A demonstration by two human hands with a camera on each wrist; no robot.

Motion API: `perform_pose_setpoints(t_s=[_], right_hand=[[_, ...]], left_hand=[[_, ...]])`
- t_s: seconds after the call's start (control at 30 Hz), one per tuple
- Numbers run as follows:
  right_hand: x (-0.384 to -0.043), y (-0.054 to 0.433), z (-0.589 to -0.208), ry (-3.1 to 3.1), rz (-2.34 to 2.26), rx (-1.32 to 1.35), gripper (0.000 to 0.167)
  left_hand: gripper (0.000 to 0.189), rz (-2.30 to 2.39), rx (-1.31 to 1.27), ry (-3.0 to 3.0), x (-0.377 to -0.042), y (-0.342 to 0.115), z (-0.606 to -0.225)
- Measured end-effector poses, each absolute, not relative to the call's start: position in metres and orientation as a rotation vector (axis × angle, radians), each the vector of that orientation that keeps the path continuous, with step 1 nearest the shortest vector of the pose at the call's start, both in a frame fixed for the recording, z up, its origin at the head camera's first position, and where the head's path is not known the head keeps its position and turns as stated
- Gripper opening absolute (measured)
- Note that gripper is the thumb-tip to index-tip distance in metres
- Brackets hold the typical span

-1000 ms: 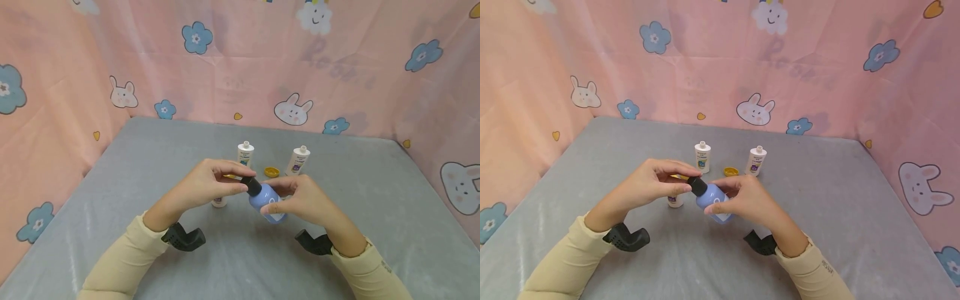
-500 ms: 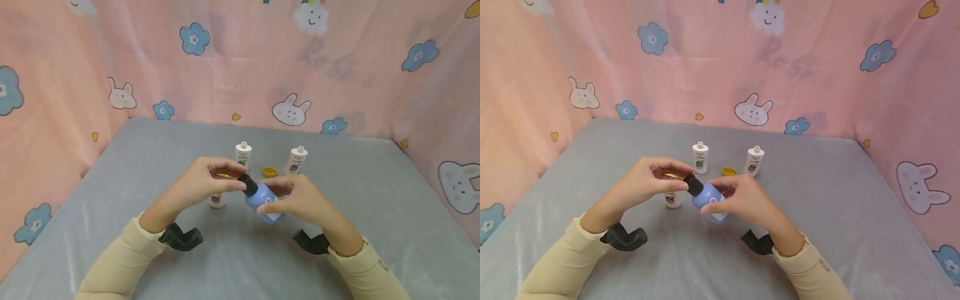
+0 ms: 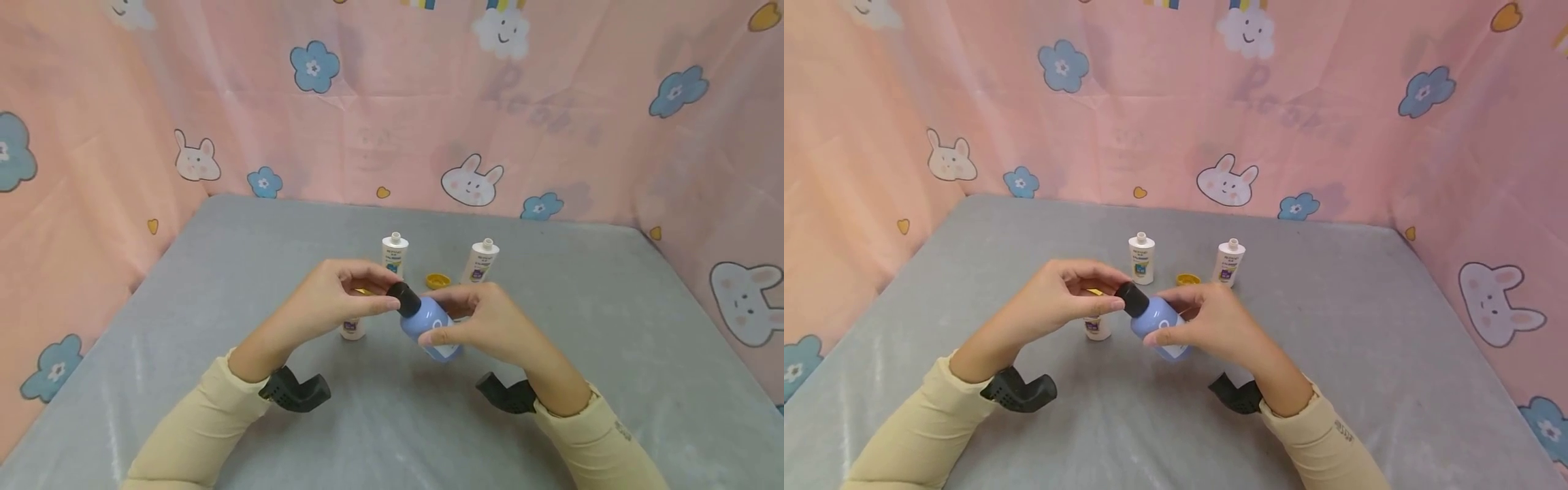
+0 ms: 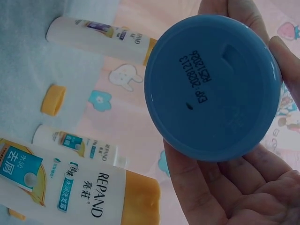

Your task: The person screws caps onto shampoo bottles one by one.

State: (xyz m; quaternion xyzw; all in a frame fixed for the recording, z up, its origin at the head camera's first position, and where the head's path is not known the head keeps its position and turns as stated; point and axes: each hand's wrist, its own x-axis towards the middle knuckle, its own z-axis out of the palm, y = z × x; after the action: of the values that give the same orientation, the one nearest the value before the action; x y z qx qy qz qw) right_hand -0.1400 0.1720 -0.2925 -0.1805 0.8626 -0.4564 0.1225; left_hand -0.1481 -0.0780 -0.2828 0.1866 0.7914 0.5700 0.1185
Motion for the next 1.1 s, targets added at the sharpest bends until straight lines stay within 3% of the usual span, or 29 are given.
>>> perform_pose_setpoints(t_s=[0.7,1.1], right_hand=[[-0.1392,0.1716,-0.2920,2.500,-1.326,-0.512,0.053],[-0.1397,0.1673,-0.2945,2.511,-1.312,-0.566,0.051]], left_hand=[[0.046,1.647,0.631,2.238,-0.1483,-0.0795,-0.2828],[0.032,1.621,0.537,2.335,-0.1494,-0.0762,-0.2851]])
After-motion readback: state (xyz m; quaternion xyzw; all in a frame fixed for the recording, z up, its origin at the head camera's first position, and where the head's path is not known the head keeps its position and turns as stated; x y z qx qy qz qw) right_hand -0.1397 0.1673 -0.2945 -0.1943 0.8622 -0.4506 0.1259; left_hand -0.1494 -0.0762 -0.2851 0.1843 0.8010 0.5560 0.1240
